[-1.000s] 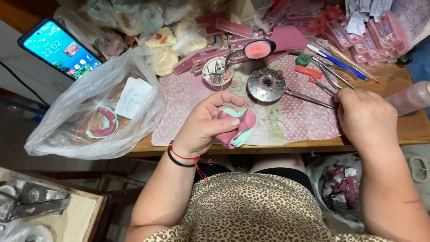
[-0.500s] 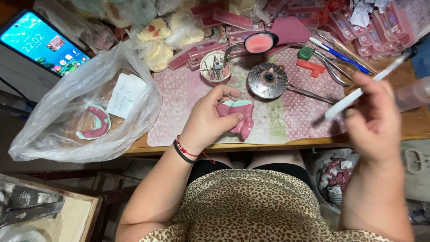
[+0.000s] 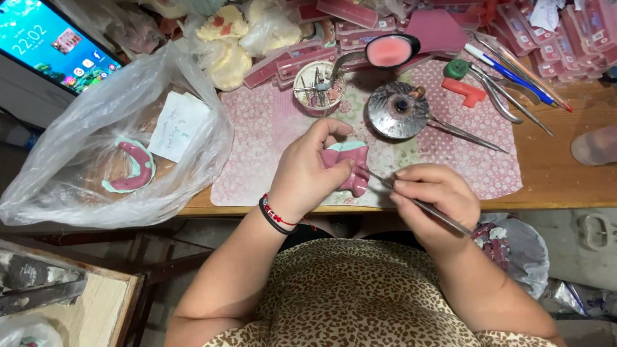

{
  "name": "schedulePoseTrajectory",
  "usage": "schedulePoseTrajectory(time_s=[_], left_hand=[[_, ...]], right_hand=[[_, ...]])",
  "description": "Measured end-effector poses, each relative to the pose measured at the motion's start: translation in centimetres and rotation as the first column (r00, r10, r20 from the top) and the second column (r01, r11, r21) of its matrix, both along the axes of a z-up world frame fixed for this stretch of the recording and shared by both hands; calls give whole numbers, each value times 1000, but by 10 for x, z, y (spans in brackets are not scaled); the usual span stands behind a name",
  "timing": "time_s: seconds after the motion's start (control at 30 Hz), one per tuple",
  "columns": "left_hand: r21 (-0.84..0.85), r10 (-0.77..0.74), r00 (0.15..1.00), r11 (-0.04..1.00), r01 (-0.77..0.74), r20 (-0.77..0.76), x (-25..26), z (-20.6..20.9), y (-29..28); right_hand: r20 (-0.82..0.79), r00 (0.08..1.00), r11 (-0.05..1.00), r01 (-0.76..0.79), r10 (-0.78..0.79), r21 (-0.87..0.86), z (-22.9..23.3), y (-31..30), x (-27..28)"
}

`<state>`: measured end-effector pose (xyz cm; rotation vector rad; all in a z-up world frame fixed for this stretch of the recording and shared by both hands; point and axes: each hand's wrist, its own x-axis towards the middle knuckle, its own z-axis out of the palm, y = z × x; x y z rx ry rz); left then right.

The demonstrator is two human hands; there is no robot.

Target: Adjusting and refining the pink base of a dental prosthetic on a model using a metal tool and liquid adhesive.

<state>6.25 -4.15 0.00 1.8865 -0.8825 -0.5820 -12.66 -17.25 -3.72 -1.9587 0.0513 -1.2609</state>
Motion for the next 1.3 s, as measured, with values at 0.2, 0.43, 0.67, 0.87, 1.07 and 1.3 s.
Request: schedulePoseTrajectory(time_s=[0.2,0.43,0.67,0.87,1.07,1.3], left_hand=[[-12,-1,1000,1000,1,-1,0,1,1],[3,-4,1000,1000,4,-11,0,-1,0],[12,-10,1000,1000,10,7,0,1,1],[14,-14,1000,1000,14,19,1,0,1],[-13,-22,1000,1000,23,19,3,-1,3],[-86,-37,998,996,33,-50,4,-3,3]], right_hand=[[59,997,998,-47,49,-35,3,13,6],[36,999,989,-36,41,-143,12,14,9],[21,1000,984,1,3,-177,14,16,12],[6,1000,981,16,-15,-192,16,18,13],[-15,1000,980,22,-25,-198,9,15,10],[-29,999,982,35,-41,-183,4,13,6]])
